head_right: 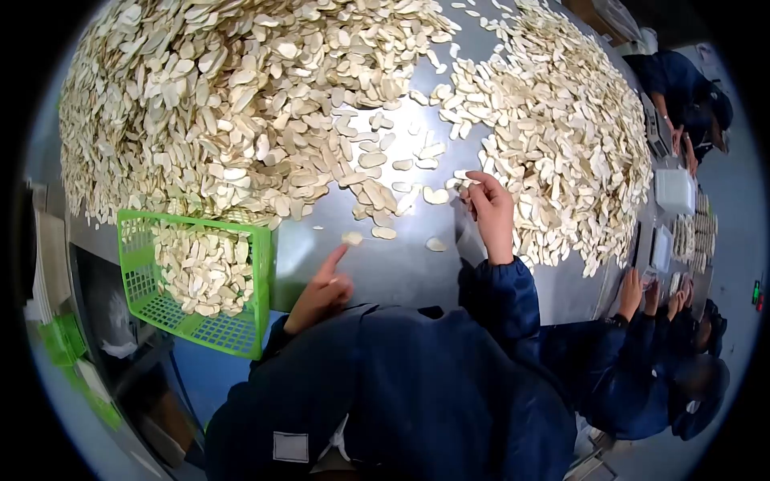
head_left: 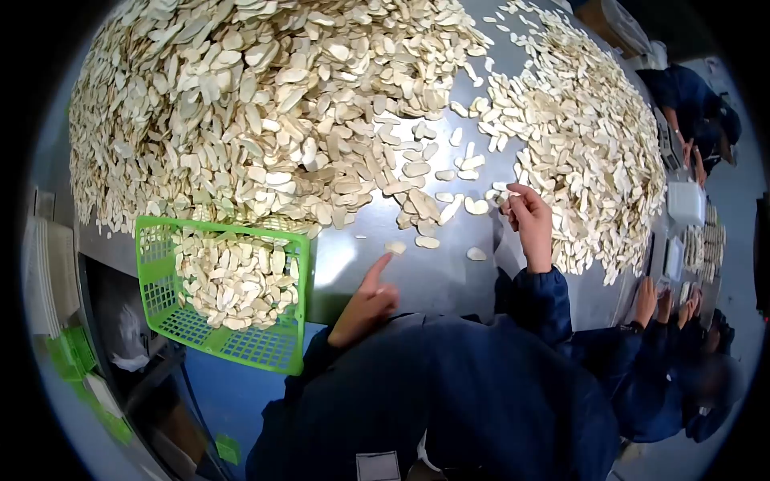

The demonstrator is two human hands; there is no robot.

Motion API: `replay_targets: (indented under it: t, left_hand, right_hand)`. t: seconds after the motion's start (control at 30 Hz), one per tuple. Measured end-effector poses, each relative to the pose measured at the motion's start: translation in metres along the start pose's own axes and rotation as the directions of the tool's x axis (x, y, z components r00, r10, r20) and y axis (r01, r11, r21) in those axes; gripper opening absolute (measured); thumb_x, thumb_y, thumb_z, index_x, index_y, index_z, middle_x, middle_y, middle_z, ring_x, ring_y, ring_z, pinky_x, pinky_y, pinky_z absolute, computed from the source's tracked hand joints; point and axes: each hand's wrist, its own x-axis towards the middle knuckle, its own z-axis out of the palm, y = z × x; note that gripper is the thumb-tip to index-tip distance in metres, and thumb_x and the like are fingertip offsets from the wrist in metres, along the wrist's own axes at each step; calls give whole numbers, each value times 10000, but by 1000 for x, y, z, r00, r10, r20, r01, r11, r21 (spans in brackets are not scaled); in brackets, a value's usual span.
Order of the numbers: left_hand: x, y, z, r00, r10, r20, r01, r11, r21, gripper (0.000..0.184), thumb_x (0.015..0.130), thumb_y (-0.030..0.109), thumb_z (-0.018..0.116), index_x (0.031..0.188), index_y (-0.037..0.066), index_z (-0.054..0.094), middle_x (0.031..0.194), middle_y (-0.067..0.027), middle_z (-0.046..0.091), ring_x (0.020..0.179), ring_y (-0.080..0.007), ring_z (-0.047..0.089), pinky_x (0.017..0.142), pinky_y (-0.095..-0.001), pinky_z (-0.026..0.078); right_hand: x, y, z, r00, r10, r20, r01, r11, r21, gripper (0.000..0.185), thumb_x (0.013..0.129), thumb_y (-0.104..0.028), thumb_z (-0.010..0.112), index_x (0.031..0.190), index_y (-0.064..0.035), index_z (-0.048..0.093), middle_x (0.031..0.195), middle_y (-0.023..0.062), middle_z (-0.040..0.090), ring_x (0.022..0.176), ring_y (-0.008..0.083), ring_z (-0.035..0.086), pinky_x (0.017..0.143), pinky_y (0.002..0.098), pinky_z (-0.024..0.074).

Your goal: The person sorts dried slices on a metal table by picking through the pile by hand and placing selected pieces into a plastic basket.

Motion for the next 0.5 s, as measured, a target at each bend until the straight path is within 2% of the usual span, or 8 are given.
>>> replay_targets:
  t: [0.1,0.2,0.23,0.27,0.33,0.4,0.43,0.5]
  left_hand:
    - [21,25,17,934,-175,312,211,974,-85,450,944,181,516,1342,12,393,734,28,414,580,-41,321,515,-171,263]
    - [34,24,22,823,-237,517,297,954,-36,426,957,212,502,1298,-30,422,723,31,395,581,-36,307,504,-175,244]
    - [41,16,19,786,-228,575,284,959,-8,388,965,253,497,1217,-41,478,722,30,404,579,-33,303,496,-177,232]
    - [43,9,15,779,-231,583,301,953,-25,373,965,260,495,1192,-36,491,723,29,407,572,-34,300,492,-178,231]
    - [45,1,8,765,-236,599,335,940,-57,349,965,274,492,1140,-27,517,723,27,412,559,-35,292,484,-180,228]
    - [52,-1,3,747,-274,605,377,925,-46,330,961,285,492,1110,-9,515,724,17,434,529,-37,297,451,-180,224]
    - [54,-2,5,748,-276,603,376,925,-43,328,960,284,492,1110,-7,514,723,13,439,524,-38,300,442,-181,221]
    - [57,-3,8,739,-282,611,378,926,-29,319,969,278,469,1119,0,512,727,9,451,515,-34,306,430,-174,222]
  right_hand:
    - [-7,4,-10,1000,-5,-28,1,992,-127,172,890,-65,555,1016,9,646,710,21,623,573,51,493,509,196,382]
    - [-26,13,-16,998,-14,67,35,948,-317,122,870,-64,586,936,8,659,690,25,618,589,60,515,527,208,406]
    - [-35,19,-14,994,-13,112,44,959,-279,92,857,-66,608,878,11,654,671,38,618,598,89,546,547,244,436]
    - [-43,23,-11,988,-17,153,73,926,-370,91,841,-73,625,878,5,655,717,62,646,621,120,577,578,270,458]
    - [-68,20,-2,970,-3,242,80,948,-309,127,811,-100,668,906,-23,633,791,83,638,661,207,615,608,324,480]
    - [-95,13,16,949,-87,303,266,736,-622,189,788,-127,692,928,-54,587,844,99,594,721,291,608,625,376,483]
    - [-100,10,23,950,-58,306,255,710,-657,220,786,-144,694,931,-72,545,844,108,555,765,341,586,634,418,477]
    - [-101,16,29,940,-110,323,306,688,-658,184,793,-129,685,895,-56,550,816,106,568,743,308,589,617,401,468]
